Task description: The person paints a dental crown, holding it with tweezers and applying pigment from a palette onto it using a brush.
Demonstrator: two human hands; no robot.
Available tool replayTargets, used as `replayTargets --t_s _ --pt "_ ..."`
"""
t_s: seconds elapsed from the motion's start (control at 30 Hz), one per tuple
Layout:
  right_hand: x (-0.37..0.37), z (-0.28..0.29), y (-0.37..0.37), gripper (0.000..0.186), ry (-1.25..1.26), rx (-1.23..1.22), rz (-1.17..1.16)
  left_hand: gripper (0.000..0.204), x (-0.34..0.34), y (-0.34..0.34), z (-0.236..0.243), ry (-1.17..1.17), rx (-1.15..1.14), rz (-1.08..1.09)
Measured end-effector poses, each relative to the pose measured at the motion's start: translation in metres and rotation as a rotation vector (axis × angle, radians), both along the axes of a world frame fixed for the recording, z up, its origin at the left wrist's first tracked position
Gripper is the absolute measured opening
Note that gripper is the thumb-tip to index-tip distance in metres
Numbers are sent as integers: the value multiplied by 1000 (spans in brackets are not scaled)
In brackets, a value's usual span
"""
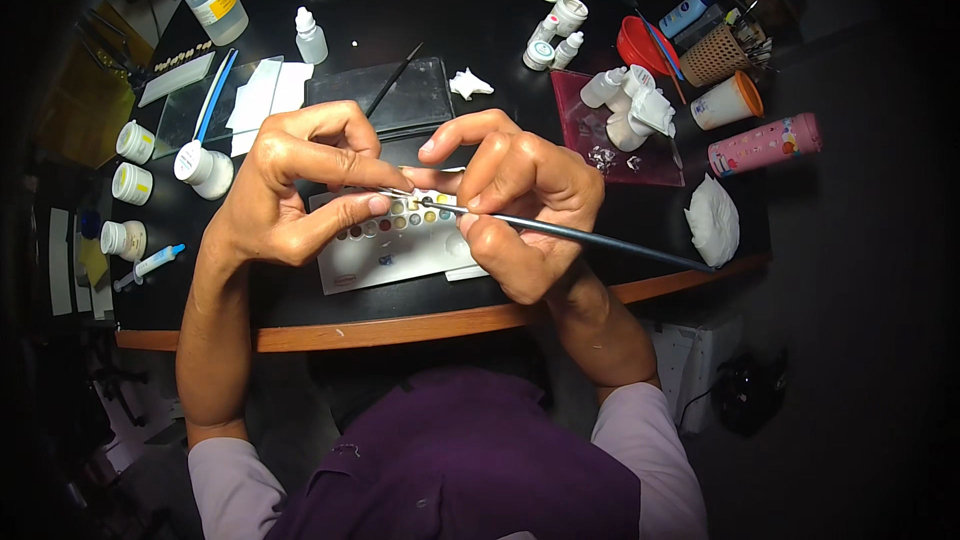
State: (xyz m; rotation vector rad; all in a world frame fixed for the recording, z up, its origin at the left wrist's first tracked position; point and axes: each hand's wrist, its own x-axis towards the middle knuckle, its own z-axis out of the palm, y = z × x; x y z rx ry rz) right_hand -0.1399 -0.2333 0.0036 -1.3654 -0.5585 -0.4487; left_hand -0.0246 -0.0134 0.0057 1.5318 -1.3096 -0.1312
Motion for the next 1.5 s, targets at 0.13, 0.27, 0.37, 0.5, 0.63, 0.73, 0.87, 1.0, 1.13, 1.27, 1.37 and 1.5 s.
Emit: replayTargets --t_s 0.13,0.27,0.37,0.5,0.63,0.73,0.87,1.0,1.13,1.27,1.37,1.5 --pt "0 1 3 10 10 -22 -33 27 0 -1 0 -7 -4 1" --pt "1 0 2 10 -4 -51 -22 27 -1 0 1 -2 -8 2" --pt "1 -3 -1 11 -11 -18 -4 27 0 -1 0 -1 1 -9" --pt "0 -1 2 11 9 2 -18 27 0 1 -1 11 21 -13" --pt "1 -1 0 11 15 -26 -5 27 0 1 1 9 36 -13" --pt "-1 0 0 11 23 5 9 27 0 0 1 26 36 -16" --pt "0 1 3 11 35 -13 -17 27 -1 0 0 64 26 -20" --pt "1 -3 -1 11 9 -16 19 26 0 0 1 58 34 -25" --pt "-1 0 3 11 35 9 4 26 0 1 1 74 39 -29" --pt "-1 -2 2 12 32 -36 -5 26 0 1 0 67 54 -29" --pt "-2 -3 0 11 34 -4 18 26 -1 1 -1 94 43 -35" --pt "1 -3 -5 10 35 22 43 23 -1 2 1 86 75 -26"
